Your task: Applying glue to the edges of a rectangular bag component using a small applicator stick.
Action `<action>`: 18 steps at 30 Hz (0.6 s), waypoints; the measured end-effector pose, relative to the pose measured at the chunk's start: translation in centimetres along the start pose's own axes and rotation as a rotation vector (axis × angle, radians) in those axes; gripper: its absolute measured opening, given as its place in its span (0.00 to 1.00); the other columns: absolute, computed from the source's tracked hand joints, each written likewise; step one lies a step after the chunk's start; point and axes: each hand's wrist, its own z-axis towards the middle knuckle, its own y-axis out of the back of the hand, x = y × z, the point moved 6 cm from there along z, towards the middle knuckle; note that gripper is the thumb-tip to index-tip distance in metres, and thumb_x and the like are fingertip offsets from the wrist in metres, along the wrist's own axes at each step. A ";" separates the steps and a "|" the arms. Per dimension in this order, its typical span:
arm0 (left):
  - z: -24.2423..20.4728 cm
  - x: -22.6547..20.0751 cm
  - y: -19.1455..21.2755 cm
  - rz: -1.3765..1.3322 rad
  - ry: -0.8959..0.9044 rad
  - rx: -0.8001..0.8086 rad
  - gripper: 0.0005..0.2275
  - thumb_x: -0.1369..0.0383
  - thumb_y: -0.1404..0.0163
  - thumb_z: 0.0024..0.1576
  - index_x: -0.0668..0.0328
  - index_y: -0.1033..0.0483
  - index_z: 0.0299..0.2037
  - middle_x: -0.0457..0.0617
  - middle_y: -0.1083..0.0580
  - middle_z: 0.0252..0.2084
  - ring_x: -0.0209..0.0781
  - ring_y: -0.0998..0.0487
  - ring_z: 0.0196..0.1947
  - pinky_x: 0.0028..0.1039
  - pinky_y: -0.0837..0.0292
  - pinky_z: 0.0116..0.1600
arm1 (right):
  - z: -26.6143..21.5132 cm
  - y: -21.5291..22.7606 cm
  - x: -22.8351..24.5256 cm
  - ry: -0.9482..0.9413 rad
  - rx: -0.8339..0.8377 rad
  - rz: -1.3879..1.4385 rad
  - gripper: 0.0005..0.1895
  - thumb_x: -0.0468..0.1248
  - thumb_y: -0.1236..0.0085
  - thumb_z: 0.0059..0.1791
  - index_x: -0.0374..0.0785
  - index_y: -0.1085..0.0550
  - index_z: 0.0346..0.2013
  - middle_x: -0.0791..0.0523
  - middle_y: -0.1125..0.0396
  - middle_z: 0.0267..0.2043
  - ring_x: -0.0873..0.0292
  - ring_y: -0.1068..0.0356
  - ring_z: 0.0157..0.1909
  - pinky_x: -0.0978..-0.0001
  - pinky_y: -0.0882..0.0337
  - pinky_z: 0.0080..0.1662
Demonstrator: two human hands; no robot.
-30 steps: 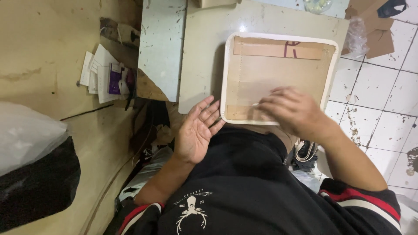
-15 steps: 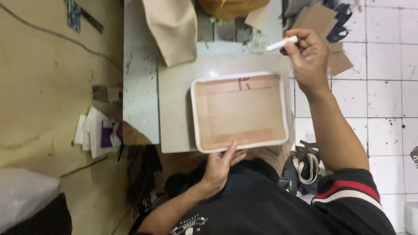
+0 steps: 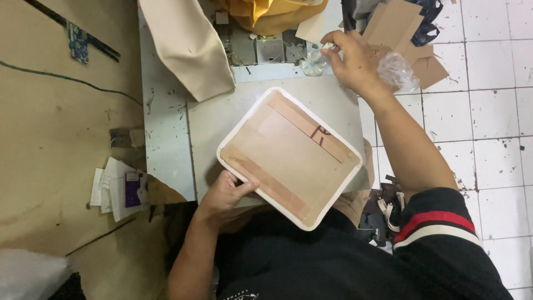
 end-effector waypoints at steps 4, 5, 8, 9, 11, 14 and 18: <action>1.8 0.3 0.6 -0.079 -0.026 0.085 0.11 0.72 0.43 0.56 0.69 0.20 0.47 0.54 0.20 0.49 0.41 0.19 0.48 0.30 0.22 0.57 | 0.3 -0.8 -0.2 0.052 -0.020 -0.009 0.09 0.38 0.42 0.58 0.44 0.24 0.52 0.50 0.35 0.43 0.45 0.34 0.49 0.52 0.39 0.50; 1.9 -0.3 0.7 -0.133 -0.048 0.044 0.14 0.73 0.44 0.55 0.71 0.21 0.50 0.56 0.21 0.54 0.44 0.20 0.53 0.35 0.24 0.62 | 0.3 -1.0 -0.1 0.033 0.002 -0.014 0.09 0.38 0.43 0.58 0.44 0.25 0.53 0.49 0.35 0.43 0.45 0.35 0.49 0.52 0.39 0.50; 1.3 -1.4 1.4 0.064 -0.003 -0.173 0.05 0.72 0.43 0.57 0.65 0.24 0.37 0.54 0.19 0.35 0.39 0.17 0.32 0.26 0.15 0.40 | 0.2 -1.5 -0.6 0.092 -0.027 -0.028 0.08 0.38 0.43 0.58 0.43 0.24 0.52 0.48 0.37 0.40 0.44 0.36 0.47 0.52 0.38 0.48; 1.0 -1.3 1.0 0.063 -0.001 -0.172 0.05 0.72 0.43 0.57 0.65 0.24 0.37 0.54 0.19 0.35 0.39 0.17 0.32 0.26 0.15 0.40 | 0.1 -1.6 -0.7 0.091 -0.026 -0.027 0.08 0.38 0.43 0.58 0.43 0.24 0.52 0.48 0.37 0.40 0.44 0.36 0.47 0.52 0.38 0.48; 0.3 -2.4 0.6 -0.006 -0.203 -0.239 0.07 0.73 0.44 0.59 0.59 0.31 0.34 0.45 0.29 0.24 0.31 0.26 0.23 0.20 0.21 0.31 | 0.0 -1.8 -0.8 0.108 -0.015 -0.035 0.09 0.39 0.44 0.58 0.43 0.25 0.53 0.49 0.37 0.40 0.44 0.38 0.49 0.53 0.39 0.50; 0.1 -1.4 0.6 -0.019 -0.273 -0.253 0.04 0.76 0.45 0.60 0.64 0.28 0.39 0.48 0.27 0.29 0.32 0.24 0.26 0.20 0.18 0.32 | 0.0 -1.1 0.1 0.034 0.044 -0.029 0.09 0.40 0.43 0.58 0.45 0.24 0.52 0.50 0.37 0.39 0.46 0.36 0.47 0.53 0.38 0.47; -0.2 -2.4 0.6 0.005 -0.280 -0.200 0.04 0.75 0.47 0.61 0.64 0.30 0.39 0.49 0.27 0.28 0.35 0.23 0.27 0.22 0.16 0.35 | 0.1 0.6 1.6 -0.096 0.092 0.040 0.09 0.39 0.43 0.58 0.44 0.25 0.53 0.50 0.35 0.44 0.49 0.34 0.46 0.52 0.36 0.49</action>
